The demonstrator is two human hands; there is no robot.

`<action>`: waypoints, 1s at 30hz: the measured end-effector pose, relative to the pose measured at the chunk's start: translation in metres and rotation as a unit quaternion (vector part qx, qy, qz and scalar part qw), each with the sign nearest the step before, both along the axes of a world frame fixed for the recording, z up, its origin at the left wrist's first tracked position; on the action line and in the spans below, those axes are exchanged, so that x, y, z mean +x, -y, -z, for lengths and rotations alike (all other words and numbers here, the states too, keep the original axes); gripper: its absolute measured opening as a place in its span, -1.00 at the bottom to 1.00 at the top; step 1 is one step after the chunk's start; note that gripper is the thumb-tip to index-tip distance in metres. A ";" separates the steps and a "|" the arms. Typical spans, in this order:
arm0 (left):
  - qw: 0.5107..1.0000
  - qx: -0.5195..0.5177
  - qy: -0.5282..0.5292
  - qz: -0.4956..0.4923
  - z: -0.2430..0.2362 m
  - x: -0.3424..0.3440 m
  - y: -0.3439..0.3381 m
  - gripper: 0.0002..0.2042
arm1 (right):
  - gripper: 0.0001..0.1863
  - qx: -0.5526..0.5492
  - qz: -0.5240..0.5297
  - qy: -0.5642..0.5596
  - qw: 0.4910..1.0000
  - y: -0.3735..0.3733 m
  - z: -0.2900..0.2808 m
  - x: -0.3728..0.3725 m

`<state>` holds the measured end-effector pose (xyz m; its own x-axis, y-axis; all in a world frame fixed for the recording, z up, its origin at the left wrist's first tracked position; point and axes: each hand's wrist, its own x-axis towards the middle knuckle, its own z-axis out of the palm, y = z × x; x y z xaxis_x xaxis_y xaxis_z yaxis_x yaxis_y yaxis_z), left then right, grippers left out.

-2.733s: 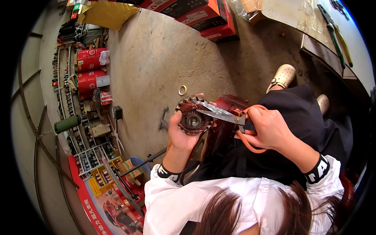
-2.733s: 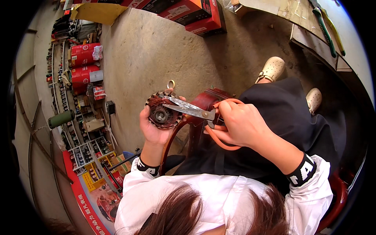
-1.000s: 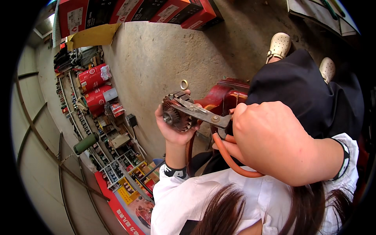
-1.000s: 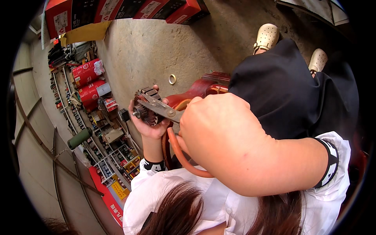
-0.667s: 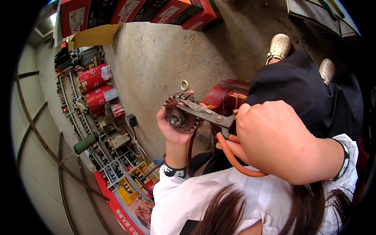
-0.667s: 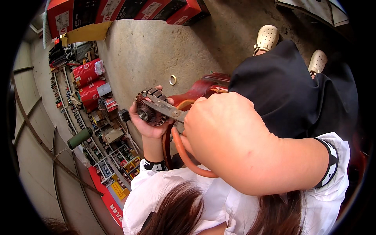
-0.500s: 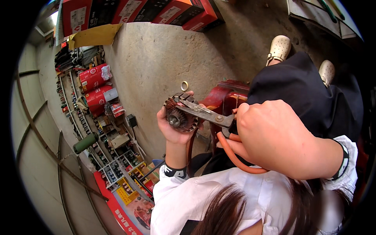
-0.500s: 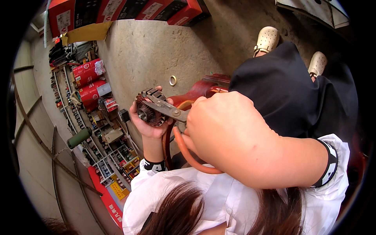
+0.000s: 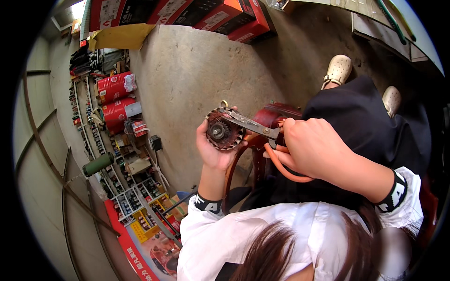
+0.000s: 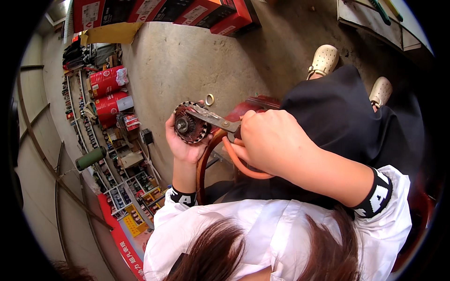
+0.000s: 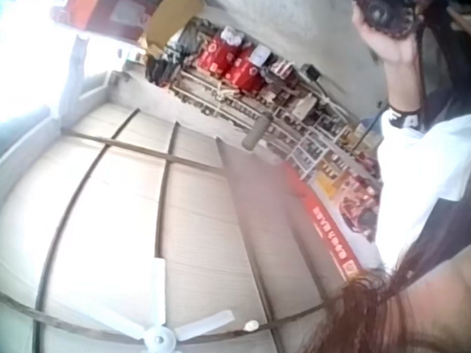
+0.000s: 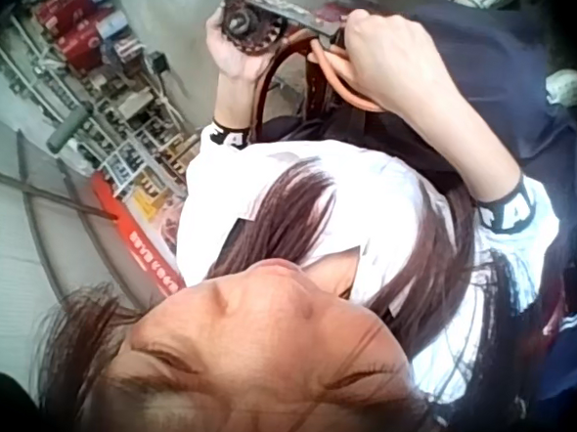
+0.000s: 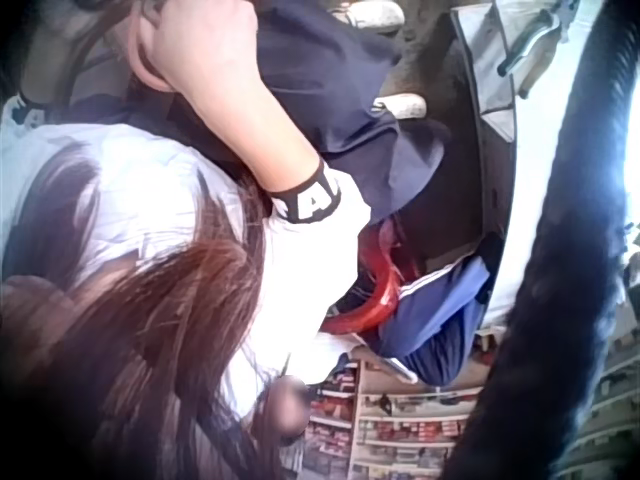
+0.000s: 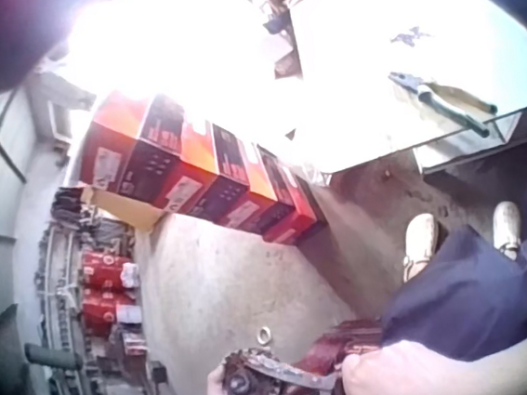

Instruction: The person works on a motor stator, using pliers and scissors to trim and adjust copper windings. They manipulate the stator with both hands, cutting protruding wires and organizing the coils within the slots. The task involves precise handling of the stator and tools to ensure the windings are properly seated and trimmed.

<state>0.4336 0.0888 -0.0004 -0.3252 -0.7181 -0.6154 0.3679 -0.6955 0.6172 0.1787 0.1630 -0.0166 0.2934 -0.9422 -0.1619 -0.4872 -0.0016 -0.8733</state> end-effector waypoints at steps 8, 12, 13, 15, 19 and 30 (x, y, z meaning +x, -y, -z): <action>0.998 0.020 0.031 -0.058 0.000 -0.004 0.004 -0.47 | -0.55 -0.013 0.009 -0.007 1.000 0.011 0.009 0.011; 0.999 0.031 0.024 -0.036 0.003 -0.001 0.010 -0.48 | -0.52 -0.044 0.025 -0.029 0.998 0.014 0.018 0.022; 0.999 0.031 0.025 -0.037 0.002 0.000 0.010 -0.49 | -0.51 -0.034 0.017 -0.032 0.999 0.015 0.017 0.022; 0.999 0.032 0.023 -0.032 0.004 0.001 0.014 -0.49 | -0.48 -0.010 0.008 -0.041 0.999 0.019 0.016 0.023; 0.995 0.042 0.031 -0.091 0.007 0.002 0.012 -0.50 | -0.43 -0.019 0.005 -0.049 0.999 0.021 0.017 0.028; 0.992 0.023 -0.052 -0.114 -0.002 -0.004 0.011 -0.53 | -0.41 0.033 0.002 0.009 0.999 0.042 0.011 0.041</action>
<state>0.4296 0.0774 0.0016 -0.2203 -0.7522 -0.6211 0.5792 -0.6131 0.5372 0.2201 0.1215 -0.0271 0.2934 -0.9309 -0.2178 -0.4712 0.0574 -0.8802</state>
